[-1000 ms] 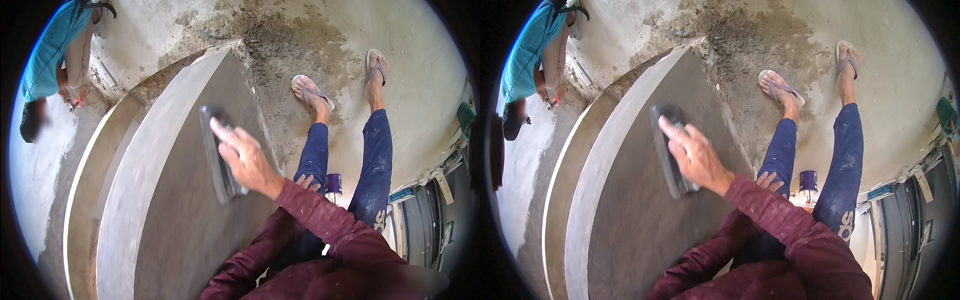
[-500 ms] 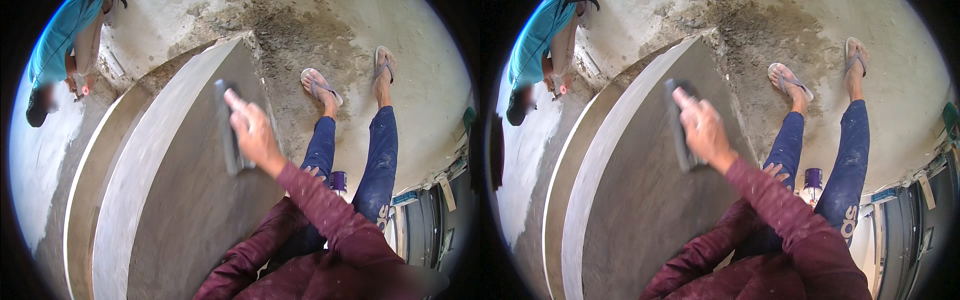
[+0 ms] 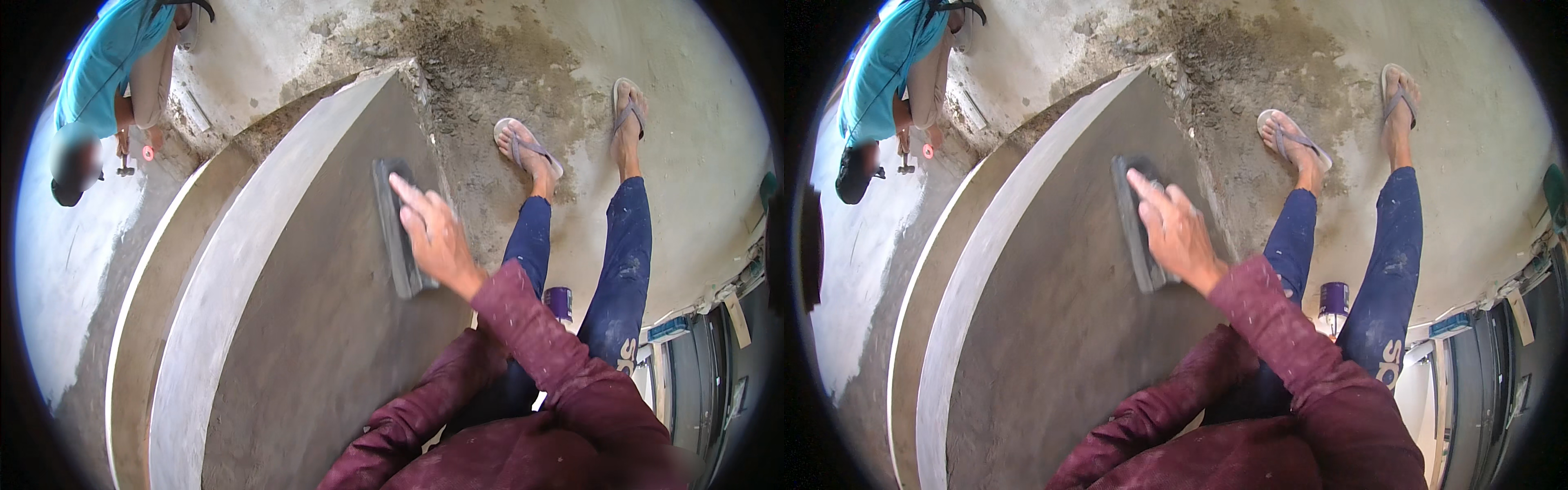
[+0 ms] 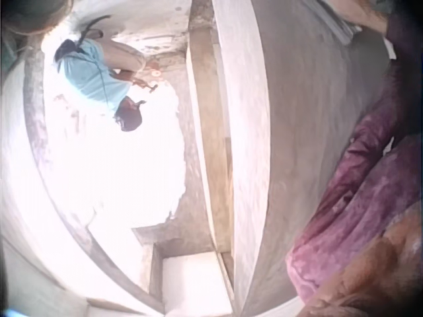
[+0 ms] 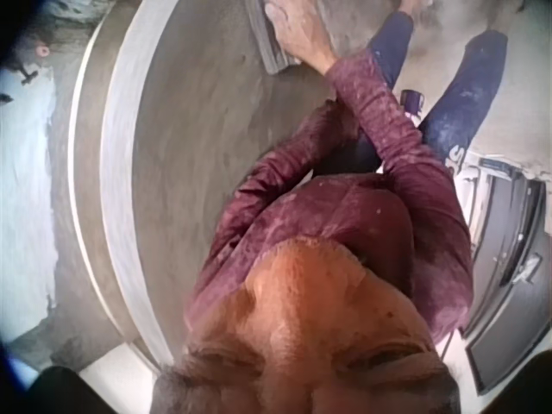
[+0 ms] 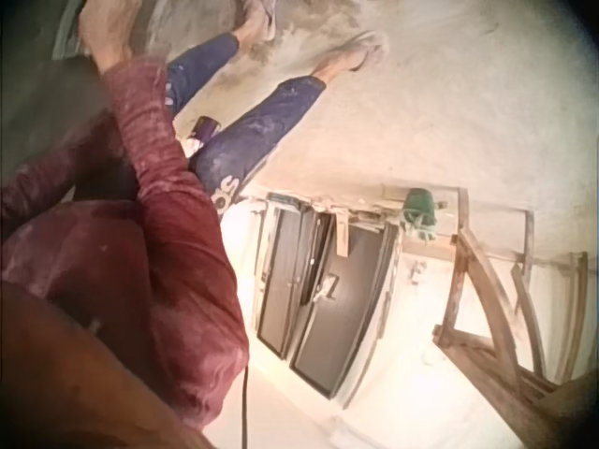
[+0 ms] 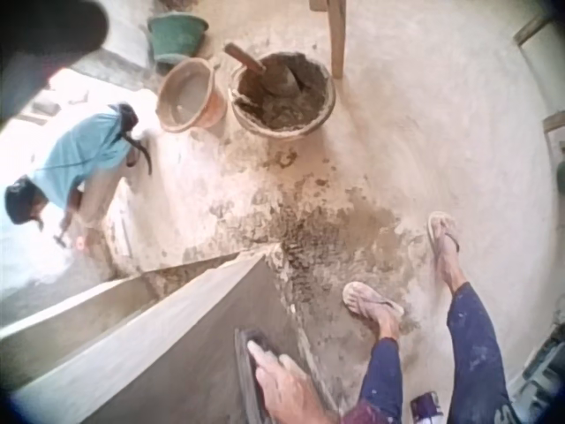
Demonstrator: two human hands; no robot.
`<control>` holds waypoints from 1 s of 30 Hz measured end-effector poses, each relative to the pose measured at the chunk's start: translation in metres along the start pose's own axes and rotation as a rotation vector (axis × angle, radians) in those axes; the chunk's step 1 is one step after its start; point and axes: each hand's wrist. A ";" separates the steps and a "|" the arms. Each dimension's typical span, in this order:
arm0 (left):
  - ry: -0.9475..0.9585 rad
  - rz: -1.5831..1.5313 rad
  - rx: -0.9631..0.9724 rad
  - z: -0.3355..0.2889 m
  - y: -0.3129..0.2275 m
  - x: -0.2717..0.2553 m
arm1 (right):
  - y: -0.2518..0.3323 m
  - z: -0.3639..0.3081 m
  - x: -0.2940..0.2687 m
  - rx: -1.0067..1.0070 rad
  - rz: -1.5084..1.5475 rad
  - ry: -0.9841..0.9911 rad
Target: The person uses a hand trowel to smooth a freshly applied layer of concrete on a curved wall surface. The person repeatedly scrapes and levels the wet material to create a uniform finish, occasionally dipping the tool into a bucket of water to clean it.
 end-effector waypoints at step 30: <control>0.068 -0.195 0.071 0.014 -0.007 -0.027 | -0.039 0.061 0.022 -0.007 -0.103 -0.200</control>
Point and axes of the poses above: each hand's wrist, its own z-axis towards the middle knuckle, its own x-axis out of the palm, y = z × x, and after that the axes turned 6 degrees about -y, right-handed
